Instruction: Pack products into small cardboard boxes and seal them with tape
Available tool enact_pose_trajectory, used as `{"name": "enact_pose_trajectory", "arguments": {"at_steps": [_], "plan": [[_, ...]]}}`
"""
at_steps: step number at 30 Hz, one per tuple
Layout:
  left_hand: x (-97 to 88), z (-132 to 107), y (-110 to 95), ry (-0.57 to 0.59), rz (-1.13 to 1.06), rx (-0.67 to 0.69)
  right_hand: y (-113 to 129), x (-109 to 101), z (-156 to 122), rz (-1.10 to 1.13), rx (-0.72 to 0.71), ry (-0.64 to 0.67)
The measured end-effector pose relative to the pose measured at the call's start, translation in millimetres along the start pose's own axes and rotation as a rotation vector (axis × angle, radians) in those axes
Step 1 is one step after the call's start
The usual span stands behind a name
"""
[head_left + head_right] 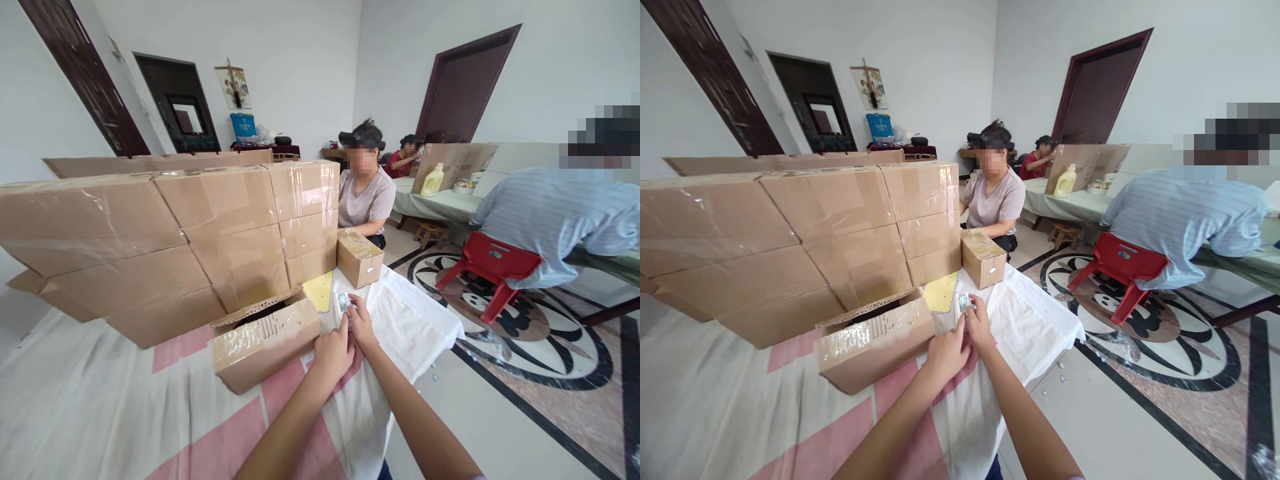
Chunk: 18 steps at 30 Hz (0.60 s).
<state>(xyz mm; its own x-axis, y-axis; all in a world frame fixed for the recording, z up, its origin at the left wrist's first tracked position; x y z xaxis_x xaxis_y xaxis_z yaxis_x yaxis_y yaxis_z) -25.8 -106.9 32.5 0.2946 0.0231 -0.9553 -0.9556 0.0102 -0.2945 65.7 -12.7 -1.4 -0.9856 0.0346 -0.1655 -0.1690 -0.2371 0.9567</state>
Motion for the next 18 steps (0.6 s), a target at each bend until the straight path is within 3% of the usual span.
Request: {"name": "enact_pose_trajectory", "arguments": {"at_steps": [7,18], "plan": [[-4.6,3.1,-3.0,-0.015,-0.018,-0.021,2.7,-0.8,0.8,0.013,-0.018,-0.018],[4.7,7.9,-1.0,-0.015,-0.061,-0.050,3.1,-9.4,-0.6,-0.045,-0.033,-0.140]]}}
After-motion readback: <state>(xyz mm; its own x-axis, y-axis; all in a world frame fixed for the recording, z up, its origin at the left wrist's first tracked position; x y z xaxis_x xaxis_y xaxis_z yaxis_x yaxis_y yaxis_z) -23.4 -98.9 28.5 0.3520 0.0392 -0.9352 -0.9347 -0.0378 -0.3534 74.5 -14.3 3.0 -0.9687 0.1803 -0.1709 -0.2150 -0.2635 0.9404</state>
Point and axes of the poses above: each hand's wrist, its own z-axis towards the middle knuckle, its own x-axis out of the palm, y = z × x, the point moved 6 cm from there along z, towards the middle knuckle, and after that the axes turned 2 degrees about -y, right-handed, at the moved point
